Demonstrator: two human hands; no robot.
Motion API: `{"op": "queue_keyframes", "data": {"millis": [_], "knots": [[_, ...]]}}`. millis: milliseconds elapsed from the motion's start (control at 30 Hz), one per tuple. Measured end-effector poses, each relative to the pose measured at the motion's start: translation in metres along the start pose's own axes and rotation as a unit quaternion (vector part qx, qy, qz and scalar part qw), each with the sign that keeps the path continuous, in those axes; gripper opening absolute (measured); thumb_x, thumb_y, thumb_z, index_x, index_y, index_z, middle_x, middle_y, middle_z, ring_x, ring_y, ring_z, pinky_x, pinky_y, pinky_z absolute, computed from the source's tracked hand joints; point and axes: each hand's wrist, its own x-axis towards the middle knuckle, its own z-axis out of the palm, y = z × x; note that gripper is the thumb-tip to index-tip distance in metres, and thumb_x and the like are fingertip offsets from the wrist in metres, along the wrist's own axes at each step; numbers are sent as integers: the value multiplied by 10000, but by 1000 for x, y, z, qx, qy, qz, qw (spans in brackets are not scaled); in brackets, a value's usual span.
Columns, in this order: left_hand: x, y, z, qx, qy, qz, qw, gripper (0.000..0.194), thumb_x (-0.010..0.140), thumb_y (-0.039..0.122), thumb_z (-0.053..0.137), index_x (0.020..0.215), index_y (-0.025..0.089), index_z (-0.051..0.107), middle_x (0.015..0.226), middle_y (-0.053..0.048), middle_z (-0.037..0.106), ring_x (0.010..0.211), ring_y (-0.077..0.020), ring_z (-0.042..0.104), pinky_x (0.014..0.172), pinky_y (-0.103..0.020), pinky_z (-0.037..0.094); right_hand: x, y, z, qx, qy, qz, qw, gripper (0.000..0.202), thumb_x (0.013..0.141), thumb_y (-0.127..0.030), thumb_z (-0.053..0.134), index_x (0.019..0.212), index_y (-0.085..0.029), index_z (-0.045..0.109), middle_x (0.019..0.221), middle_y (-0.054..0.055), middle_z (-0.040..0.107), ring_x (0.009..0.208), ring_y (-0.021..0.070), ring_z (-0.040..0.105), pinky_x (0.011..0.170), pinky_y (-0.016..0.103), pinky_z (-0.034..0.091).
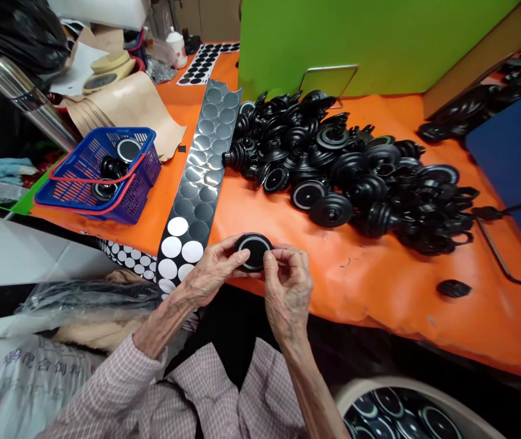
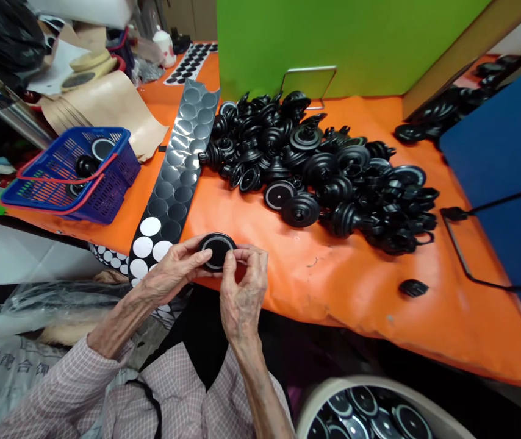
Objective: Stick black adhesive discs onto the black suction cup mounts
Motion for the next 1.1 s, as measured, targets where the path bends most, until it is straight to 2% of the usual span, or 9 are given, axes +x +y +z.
{"op": "queue_keyframes", "data": {"millis": [300, 433, 533, 633, 800, 867, 933, 1000, 1100], "knots": [[-2, 3, -4, 1, 32, 10, 999, 394, 746, 277, 728, 1115, 150, 670, 1126, -95, 675, 989, -239, 653, 832, -362, 567, -4, -2, 10, -36, -9, -57, 998, 141, 895, -329, 500, 816, -212, 510, 904, 52, 521, 767, 167, 552, 608, 314, 539], [-12, 10, -4, -18, 40, 21, 999, 357, 739, 288, 717, 1066, 152, 673, 1068, -80, 689, 937, -227, 666, 793, -347, 570, -2, -3, 6, 54, -23, 45, 997, 282, 790, -438, 644, 919, -209, 539, 915, 40, 584, 811, 180, 604, 705, 342, 552], [-16, 22, -13, 26, 36, 39, 998, 337, 776, 323, 661, 1071, 162, 665, 1056, -84, 685, 873, -209, 675, 722, -314, 569, 12, -4, 12, 109, -144, 140, 973, 361, 695, -514, 726, 808, -199, 588, 779, 21, 626, 685, 175, 620, 617, 315, 542], [-17, 60, -34, 131, 89, 91, 983, 381, 810, 308, 602, 1152, 141, 621, 1057, -101, 674, 780, -186, 675, 653, -303, 563, 34, -24, 48, 161, -233, 114, 952, 376, 672, -527, 741, 655, -189, 578, 610, -11, 582, 578, 134, 556, 523, 255, 473], [-39, 167, -69, 238, 208, 192, 929, 439, 823, 271, 606, 1239, 149, 540, 1144, -113, 631, 718, -142, 655, 647, -293, 548, 65, -111, 133, 337, -305, 46, 889, 311, 697, -455, 718, 742, -180, 580, 678, -26, 593, 599, 97, 570, 618, 254, 493], [-50, 187, -79, 367, 318, 261, 834, 439, 824, 362, 619, 1211, 163, 563, 1057, -89, 651, 640, -122, 627, 599, -274, 515, 76, -131, 149, 384, -299, 28, 873, 291, 722, -415, 690, 868, -199, 559, 780, -24, 617, 634, 103, 619, 695, 293, 526], [-57, 177, -87, 445, 336, 255, 790, 356, 839, 426, 581, 1058, 152, 642, 962, -71, 669, 676, -140, 624, 624, -277, 495, 80, -127, 148, 336, -270, -24, 902, 237, 774, -395, 635, 894, -203, 564, 825, -11, 623, 679, 115, 637, 738, 318, 531], [-57, 143, -93, 464, 296, 169, 817, 337, 826, 442, 580, 974, 153, 670, 880, -61, 677, 751, -175, 624, 673, -300, 490, 72, -100, 132, 211, -244, -76, 944, 196, 820, -384, 572, 876, -197, 592, 837, 17, 639, 736, 147, 634, 770, 361, 527], [-38, 85, -99, 404, 322, 75, 853, 467, 659, 396, 747, 1039, 140, 653, 875, -68, 654, 837, -218, 601, 699, -306, 467, 45, -40, 104, 26, -220, -123, 967, 199, 833, -353, 525, 913, -195, 615, 949, 86, 663, 892, 232, 627, 830, 460, 514]]}}
